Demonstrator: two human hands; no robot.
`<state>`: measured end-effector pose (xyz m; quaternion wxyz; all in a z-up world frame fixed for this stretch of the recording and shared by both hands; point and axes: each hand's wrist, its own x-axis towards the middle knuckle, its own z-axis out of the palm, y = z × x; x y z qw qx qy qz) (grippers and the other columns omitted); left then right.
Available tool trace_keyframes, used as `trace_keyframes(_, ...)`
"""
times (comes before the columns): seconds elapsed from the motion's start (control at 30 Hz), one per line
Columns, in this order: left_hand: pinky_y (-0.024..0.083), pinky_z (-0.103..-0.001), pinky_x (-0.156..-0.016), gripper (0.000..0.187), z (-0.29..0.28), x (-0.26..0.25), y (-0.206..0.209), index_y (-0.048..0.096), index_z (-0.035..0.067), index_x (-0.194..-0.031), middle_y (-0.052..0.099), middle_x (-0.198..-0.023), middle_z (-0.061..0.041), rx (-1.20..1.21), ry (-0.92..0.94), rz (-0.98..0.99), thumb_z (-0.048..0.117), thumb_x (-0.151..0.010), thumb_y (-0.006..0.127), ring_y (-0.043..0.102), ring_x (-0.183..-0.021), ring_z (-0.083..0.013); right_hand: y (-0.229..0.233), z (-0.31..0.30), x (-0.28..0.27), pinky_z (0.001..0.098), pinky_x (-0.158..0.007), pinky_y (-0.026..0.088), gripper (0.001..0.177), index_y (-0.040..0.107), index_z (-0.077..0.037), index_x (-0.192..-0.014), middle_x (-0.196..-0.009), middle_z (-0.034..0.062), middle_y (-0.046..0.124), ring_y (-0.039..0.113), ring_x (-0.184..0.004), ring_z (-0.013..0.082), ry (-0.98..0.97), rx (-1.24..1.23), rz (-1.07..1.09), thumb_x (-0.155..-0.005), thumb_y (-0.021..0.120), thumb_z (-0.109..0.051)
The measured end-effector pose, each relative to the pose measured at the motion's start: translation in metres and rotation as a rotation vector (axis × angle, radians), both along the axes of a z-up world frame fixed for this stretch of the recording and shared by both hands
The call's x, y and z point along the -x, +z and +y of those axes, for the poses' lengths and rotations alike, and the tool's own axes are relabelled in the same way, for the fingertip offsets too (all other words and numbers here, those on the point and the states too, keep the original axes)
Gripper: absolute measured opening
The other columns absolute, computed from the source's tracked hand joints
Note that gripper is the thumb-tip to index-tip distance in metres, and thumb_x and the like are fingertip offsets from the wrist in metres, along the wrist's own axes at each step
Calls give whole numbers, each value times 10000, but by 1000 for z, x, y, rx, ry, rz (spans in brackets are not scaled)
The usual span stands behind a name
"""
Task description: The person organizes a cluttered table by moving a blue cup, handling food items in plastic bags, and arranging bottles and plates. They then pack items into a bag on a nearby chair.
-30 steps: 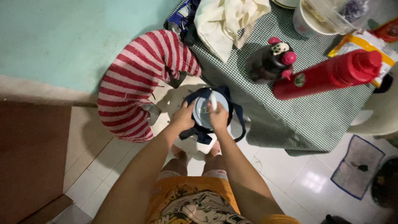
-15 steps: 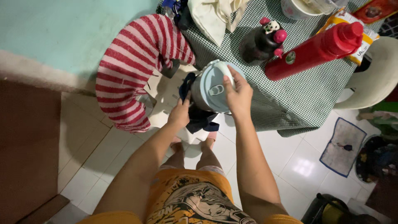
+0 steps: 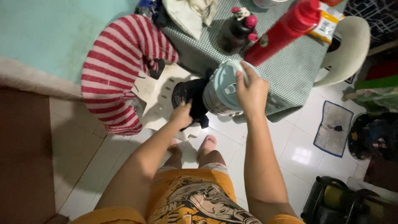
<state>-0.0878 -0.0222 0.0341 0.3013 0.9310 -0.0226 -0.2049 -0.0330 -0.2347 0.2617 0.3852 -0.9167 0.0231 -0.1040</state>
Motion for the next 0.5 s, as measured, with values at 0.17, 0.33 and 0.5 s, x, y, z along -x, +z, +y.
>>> trace_keyframes(0.17,489,-455,-1051,785,-69,-18,33,450,163,-1526,489,-1503,-201,-7,-72,131,165,-773,673,572,-1279,-394,11,-65,-1,458,-852,558,290,729,-60,-1234,-1010,261,737,726,-937,421,-43,117,-136,-990,658,-199)
trace_keyframes(0.33,464,-436,-1080,751,-123,-20,52,508,163,-1478,441,-1546,-188,-15,-89,108,159,-744,666,540,-1324,-369,20,-144,-6,503,-847,536,306,731,-64,-1225,-1010,265,730,701,-929,452,-152,214,-171,-967,676,-219)
trace_keyframes(0.5,452,-425,-1105,789,-153,-21,55,469,181,-1520,446,-1565,-159,-38,-125,110,158,-754,658,517,-1366,-350,13,-207,-33,513,-863,531,302,738,-66,-1225,-989,276,730,692,-928,464,-208,250,-261,-969,686,-219)
